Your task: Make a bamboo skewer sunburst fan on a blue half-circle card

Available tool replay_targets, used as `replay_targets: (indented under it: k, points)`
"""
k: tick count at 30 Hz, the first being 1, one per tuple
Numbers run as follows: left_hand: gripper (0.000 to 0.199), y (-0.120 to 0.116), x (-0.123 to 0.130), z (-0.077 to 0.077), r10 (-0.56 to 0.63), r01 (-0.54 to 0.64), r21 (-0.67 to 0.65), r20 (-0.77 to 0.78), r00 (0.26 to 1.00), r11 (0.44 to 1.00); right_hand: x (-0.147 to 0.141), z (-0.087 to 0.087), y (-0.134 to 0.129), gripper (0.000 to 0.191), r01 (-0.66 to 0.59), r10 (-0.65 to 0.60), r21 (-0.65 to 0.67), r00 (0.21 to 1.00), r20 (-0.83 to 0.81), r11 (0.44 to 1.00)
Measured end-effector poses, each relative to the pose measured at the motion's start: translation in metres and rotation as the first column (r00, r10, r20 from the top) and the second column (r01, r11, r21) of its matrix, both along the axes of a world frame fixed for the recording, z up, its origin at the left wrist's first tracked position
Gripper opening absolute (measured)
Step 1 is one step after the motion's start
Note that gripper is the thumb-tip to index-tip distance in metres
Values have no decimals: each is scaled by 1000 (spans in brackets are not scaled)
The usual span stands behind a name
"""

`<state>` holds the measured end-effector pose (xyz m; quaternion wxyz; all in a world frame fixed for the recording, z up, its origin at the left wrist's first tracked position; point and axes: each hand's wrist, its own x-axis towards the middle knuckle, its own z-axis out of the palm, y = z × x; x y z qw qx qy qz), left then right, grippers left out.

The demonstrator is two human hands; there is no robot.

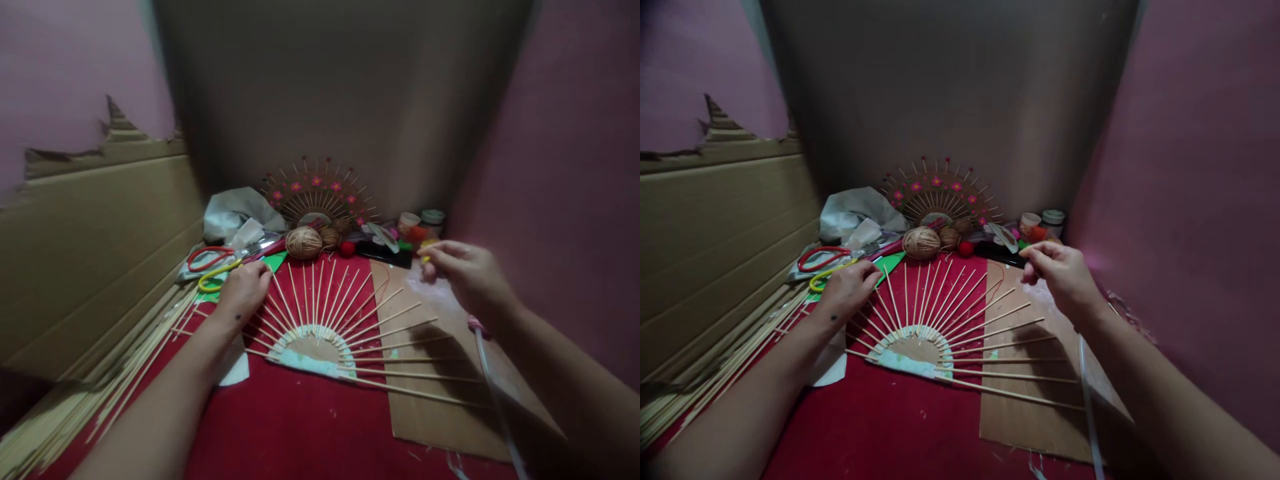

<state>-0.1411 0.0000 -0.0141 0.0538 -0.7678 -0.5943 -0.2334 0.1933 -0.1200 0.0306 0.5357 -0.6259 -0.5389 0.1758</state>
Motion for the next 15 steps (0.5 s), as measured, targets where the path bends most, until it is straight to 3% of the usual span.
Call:
replay_targets:
  k: [4, 7, 9, 12, 15]
  points:
    - [26, -5, 5, -2, -37, 37, -8, -7, 999, 999, 6, 13, 61, 15, 146, -68, -245, 952, 299, 959]
    - [26, -8, 5, 0, -5, 6, 18, -50, 999, 1000, 12, 4, 109, 12, 254, -48, -344, 859, 510, 904]
    - [26, -10, 3, 2, 29, -25, 47, -69, 997, 999, 14, -7, 133, 23, 320, -11, -392, 787, 617, 862]
    - [25, -12, 2, 3, 46, -42, 45, -108, 993, 998, 15, -23, 155, 32, 388, 39, -427, 701, 712, 817]
    - [26, -13, 3, 2, 54, -50, 30, -135, 989, 998, 18, -34, 165, 33, 389, 64, -394, 639, 767, 833]
